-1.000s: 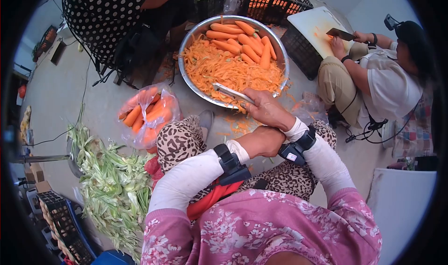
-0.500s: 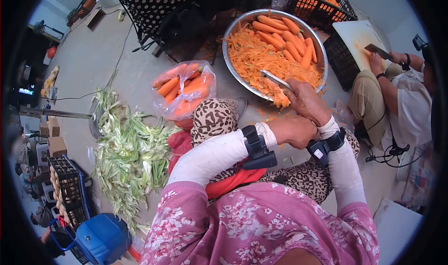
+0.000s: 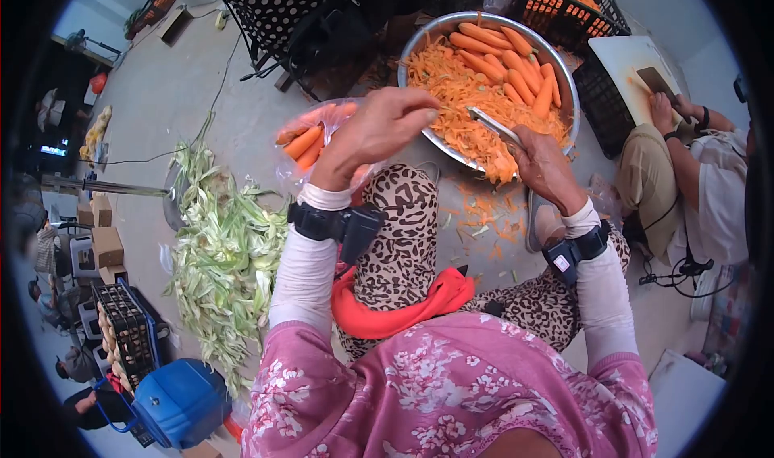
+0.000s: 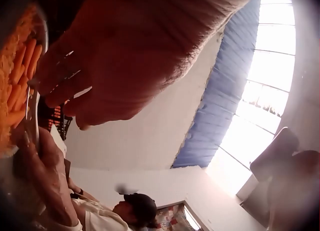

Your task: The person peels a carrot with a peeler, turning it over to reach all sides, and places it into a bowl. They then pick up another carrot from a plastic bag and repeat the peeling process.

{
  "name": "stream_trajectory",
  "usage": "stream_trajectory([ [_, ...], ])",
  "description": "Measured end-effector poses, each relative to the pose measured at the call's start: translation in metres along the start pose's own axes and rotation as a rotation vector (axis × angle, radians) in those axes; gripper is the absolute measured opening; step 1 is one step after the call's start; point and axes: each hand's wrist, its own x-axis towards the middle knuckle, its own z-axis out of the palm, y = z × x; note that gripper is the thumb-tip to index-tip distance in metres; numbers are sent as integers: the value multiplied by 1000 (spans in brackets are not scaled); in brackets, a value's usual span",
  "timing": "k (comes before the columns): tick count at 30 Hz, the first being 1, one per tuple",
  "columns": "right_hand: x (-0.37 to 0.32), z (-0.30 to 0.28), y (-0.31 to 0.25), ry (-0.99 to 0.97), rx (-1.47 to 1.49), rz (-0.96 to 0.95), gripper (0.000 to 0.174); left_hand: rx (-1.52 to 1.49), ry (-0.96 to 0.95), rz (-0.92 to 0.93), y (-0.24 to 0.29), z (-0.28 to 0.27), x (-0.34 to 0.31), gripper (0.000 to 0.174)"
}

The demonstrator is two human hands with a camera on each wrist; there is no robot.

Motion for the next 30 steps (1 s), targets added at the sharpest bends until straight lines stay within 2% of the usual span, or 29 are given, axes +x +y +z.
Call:
stream_trajectory([
  [1, 0, 0, 0, 0, 4, 4, 15, 6, 124, 21, -33, -10, -7, 20],
  [3, 1, -1, 2, 28, 41, 25, 8, -247, 235, -292, -91, -34, -29, 18],
  [5, 2, -3, 2, 28, 45, 22, 8, -230, 447, -482, -125, -43, -54, 15],
  [6, 2, -3, 1, 25, 47, 15, 8, -228, 443, -484, -151, -49, -66, 15],
  [8, 2, -5, -1, 32, 42, 3, 8, 106, 491, -633, -205, -53, -84, 14],
  [9, 2, -4, -2, 38, 36, -13, 9, 106, 488, -635, -224, -50, -87, 14],
  [11, 2, -3, -2, 28, 24, -9, 9, 129, 633, -686, -248, -47, -88, 14],
  [12, 3, -2, -2, 21, 9, -8, 9, 128, 632, -688, -233, -43, -84, 14],
  [14, 4, -2, -1, 6, 12, -4, 9, 320, 578, -645, -186, -34, -71, 18],
  [15, 4, -1, -1, -9, 15, 1, 10, 318, 576, -644, -201, -32, -71, 18],
  [17, 4, 0, 0, 1, 16, 1, 10, 615, 550, -438, -246, -24, -69, 24],
  [21, 3, 0, 1, -20, 15, 33, 10, 776, 547, -571, -216, -14, -66, 28],
  [23, 2, -2, 0, -49, 3, 39, 14, 861, 371, -648, -215, -14, -65, 30],
  [26, 2, -4, -2, -70, 0, 46, 19, 1016, 364, -549, -224, -11, -73, 31],
  [30, 1, -7, -4, -70, 7, 56, 18, 1128, 364, -531, -217, -7, -79, 31],
])
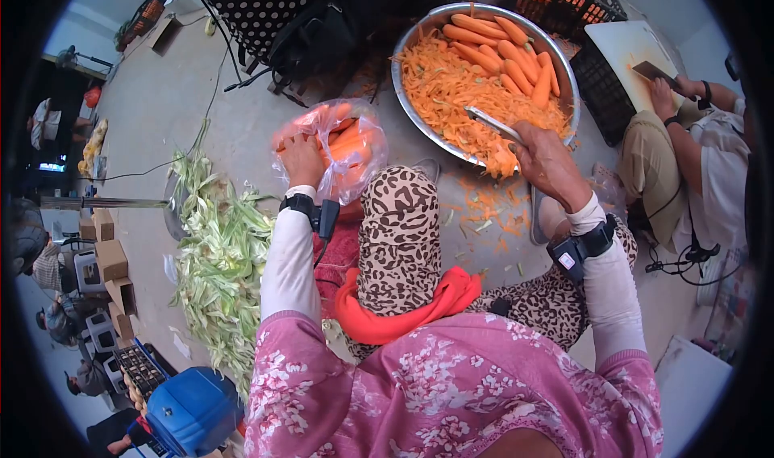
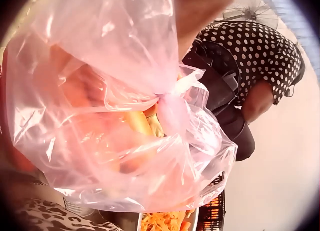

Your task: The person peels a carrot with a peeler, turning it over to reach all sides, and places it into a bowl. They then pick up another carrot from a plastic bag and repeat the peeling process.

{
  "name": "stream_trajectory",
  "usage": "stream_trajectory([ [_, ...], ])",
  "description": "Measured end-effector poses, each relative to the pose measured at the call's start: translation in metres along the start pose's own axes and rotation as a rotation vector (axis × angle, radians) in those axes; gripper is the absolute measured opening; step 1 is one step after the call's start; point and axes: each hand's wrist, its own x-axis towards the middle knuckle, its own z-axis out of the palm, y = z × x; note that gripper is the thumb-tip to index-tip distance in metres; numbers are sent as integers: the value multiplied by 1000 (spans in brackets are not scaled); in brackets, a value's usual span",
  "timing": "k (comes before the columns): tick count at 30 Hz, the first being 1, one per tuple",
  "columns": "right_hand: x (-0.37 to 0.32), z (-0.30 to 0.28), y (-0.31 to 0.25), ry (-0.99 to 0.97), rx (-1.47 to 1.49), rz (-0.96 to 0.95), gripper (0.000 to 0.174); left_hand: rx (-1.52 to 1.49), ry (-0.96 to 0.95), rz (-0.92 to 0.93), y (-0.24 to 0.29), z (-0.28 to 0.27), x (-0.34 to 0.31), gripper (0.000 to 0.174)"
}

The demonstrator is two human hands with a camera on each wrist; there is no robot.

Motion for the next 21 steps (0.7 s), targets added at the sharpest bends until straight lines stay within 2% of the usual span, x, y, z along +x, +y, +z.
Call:
stream_trajectory([
  [2, 0, 1, 2, 6, -3, -8, 18, 46, -69, 77, -3, -4, -1, 27],
  [6, -1, 0, 3, 23, -8, -29, 17, -11, -67, 140, -15, -21, -6, 23],
  [8, -2, -1, 4, 31, -9, -45, 16, -208, 31, 64, -24, -32, -10, 28],
  [10, -1, 0, 4, 40, -9, -63, 16, -240, 67, 32, -30, -57, -17, 31],
  [13, -1, 3, 5, 121, 41, -128, 11, -558, 172, -60, -50, -77, -19, 32],
  [14, -2, 3, 5, 112, 34, -118, 10, -553, 176, -57, -53, -81, -19, 32],
  [16, -2, 2, 7, 111, 26, -107, 10, -1010, -80, -441, -45, -107, -17, 29],
  [17, -3, 1, 9, 91, 36, -98, 13, -1151, -34, -410, -46, -110, -17, 27],
  [18, -3, 0, 10, 71, 46, -89, 16, -1151, -30, -403, -43, -116, -17, 27],
  [20, -1, 1, 14, 78, 100, -95, 16, -1335, 16, -443, -29, -140, -15, 26],
  [21, 0, 1, 15, 77, 155, -99, 17, -1353, 0, -431, -22, -150, -15, 31],
])
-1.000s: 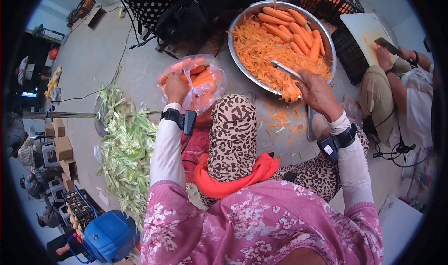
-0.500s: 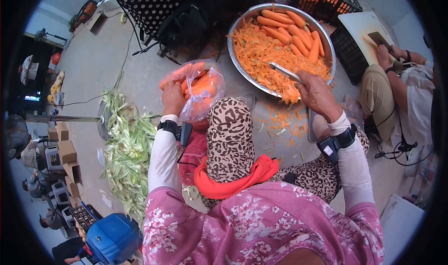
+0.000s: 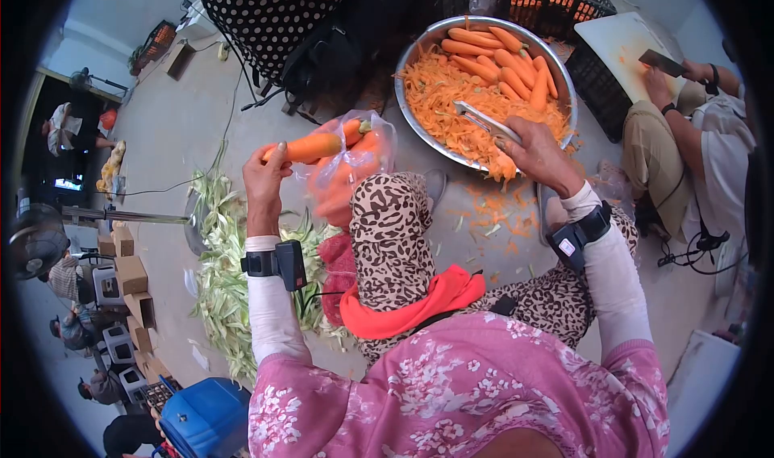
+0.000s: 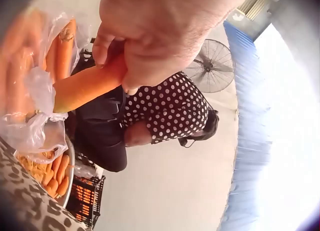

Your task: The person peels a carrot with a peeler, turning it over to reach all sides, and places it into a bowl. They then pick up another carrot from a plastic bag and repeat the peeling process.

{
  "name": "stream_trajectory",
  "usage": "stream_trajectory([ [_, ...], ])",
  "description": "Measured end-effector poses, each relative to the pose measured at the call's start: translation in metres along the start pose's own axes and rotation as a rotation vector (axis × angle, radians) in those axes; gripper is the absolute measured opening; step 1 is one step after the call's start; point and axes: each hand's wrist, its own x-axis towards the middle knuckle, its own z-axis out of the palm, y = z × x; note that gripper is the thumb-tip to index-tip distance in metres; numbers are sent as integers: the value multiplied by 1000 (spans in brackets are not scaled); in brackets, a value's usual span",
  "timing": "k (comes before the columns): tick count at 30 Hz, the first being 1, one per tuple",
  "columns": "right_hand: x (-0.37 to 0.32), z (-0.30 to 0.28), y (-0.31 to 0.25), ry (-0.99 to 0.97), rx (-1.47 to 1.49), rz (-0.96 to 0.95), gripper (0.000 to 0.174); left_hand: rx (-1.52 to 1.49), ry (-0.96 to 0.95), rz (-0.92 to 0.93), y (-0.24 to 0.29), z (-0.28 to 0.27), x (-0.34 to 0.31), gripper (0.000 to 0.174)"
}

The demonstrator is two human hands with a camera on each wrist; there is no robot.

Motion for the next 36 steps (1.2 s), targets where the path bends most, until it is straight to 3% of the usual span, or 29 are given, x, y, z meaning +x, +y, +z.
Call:
stream_trajectory([
  [1, 0, 0, -1, 11, -5, 0, 17, -4, -6, 9, 9, 4, -3, 31],
  [4, 3, -1, -8, -30, 460, 187, 23, -198, -89, -1, 29, 19, -5, 30],
  [5, 3, -4, -12, -17, 454, 190, 23, -340, -200, 8, 35, 24, -5, 29],
  [7, 2, -11, -20, -83, 721, 410, 28, -481, -333, 22, 55, 39, -9, 29],
  [9, 2, -12, -17, -57, 874, 356, 34, -462, -403, 83, 76, 63, -25, 27],
  [11, 1, -17, -18, -49, 1278, 300, 40, -494, -506, 80, 84, 87, -35, 27],
  [15, -2, -19, -13, -50, 1485, 267, 42, -411, -705, 72, 91, 147, -68, 33],
  [19, -6, -23, 3, 125, 1317, 308, 39, -149, -856, 123, 90, 180, -79, 45],
  [22, -12, -36, 6, 147, 1258, 285, 38, 213, -1012, 345, 97, 200, -85, 60],
  [25, -14, -42, 10, 158, 1175, 275, 39, 225, -1031, 384, 101, 225, -86, 60],
  [26, -15, -44, 11, 168, 1133, 280, 40, 261, -1013, 506, 97, 235, -83, 60],
  [30, -13, -51, 8, 224, 980, 289, 40, 211, -945, 647, 78, 264, -78, 58],
  [32, -10, -53, 11, 212, 879, 342, 43, -93, -1014, 258, 72, 268, -81, 49],
  [33, -8, -53, 12, 206, 876, 345, 43, -98, -1011, 254, 68, 270, -82, 49],
  [35, -6, -53, 14, 262, 791, 447, 33, -148, -1014, -176, 59, 272, -83, 37],
  [36, -5, -51, 25, 255, 787, 451, 33, -155, -1012, -182, 51, 275, -83, 37],
])
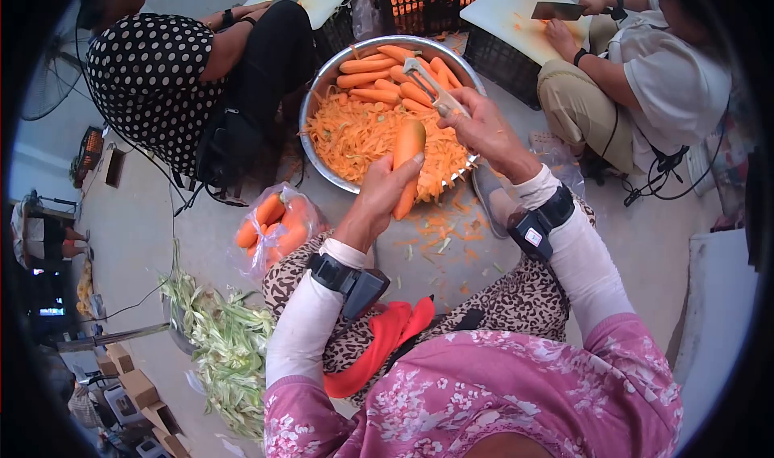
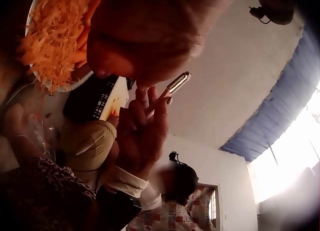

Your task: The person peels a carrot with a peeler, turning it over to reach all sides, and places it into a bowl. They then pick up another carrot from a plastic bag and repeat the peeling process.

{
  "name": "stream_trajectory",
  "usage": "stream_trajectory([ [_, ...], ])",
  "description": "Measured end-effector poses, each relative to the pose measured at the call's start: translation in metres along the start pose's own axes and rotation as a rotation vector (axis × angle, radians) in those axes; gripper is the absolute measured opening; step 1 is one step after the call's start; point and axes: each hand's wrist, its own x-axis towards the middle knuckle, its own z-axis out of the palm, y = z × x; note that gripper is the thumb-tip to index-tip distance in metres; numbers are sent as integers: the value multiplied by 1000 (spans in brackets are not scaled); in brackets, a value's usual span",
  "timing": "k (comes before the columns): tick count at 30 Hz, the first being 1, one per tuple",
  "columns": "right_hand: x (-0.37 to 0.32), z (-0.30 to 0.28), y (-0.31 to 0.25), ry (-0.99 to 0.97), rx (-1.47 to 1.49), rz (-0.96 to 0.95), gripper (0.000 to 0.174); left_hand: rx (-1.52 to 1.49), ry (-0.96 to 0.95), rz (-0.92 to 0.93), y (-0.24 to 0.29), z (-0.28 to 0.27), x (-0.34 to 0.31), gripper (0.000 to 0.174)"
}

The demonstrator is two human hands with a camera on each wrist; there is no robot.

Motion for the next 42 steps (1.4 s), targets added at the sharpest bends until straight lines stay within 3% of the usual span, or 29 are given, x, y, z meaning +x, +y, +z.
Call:
stream_trajectory([
  [2, 16, -14, 20, 379, -520, -584, 22, -123, -7, -239, -10, -1, 6, 32],
  [3, 13, -15, 15, 381, -522, -584, 22, -124, -9, -238, -11, -1, 6, 32],
  [5, 5, -18, 5, 420, -255, -448, 15, -140, 3, -256, -12, 1, 4, 36],
  [7, -6, -17, 10, 370, -432, -394, 13, -199, 51, -220, -5, 0, 2, 41],
  [9, -11, -17, 25, 73, -981, -451, 13, -261, 105, -180, -1, -4, 2, 47],
  [11, -14, -15, 30, 96, -959, -485, 14, -549, 120, -143, -4, -12, 9, 55],
  [13, -19, -9, 14, 148, -630, -463, 15, -606, 71, -88, 0, -17, 9, 56],
  [15, -17, -9, 5, 97, -569, -458, 16, -783, -72, -30, 5, -20, 8, 51],
  [17, -16, -9, -6, 54, -501, -444, 17, -779, -115, 23, 12, -19, 3, 49],
  [23, -14, 11, -43, 55, -670, -627, 22, -780, -230, 134, 20, -23, -2, 49],
  [25, -12, 17, -27, -18, -475, -546, 24, -760, -238, 151, 26, -18, -6, 50],
  [27, -8, 21, -15, -29, -389, -538, 24, -686, -211, 118, 20, -19, -2, 53],
  [30, -11, 26, -4, -37, -587, -528, 22, -725, -171, 0, 6, -16, 1, 56],
  [42, -16, 38, 0, -87, -623, -538, 24, -716, 67, -13, 7, -11, 5, 50],
])
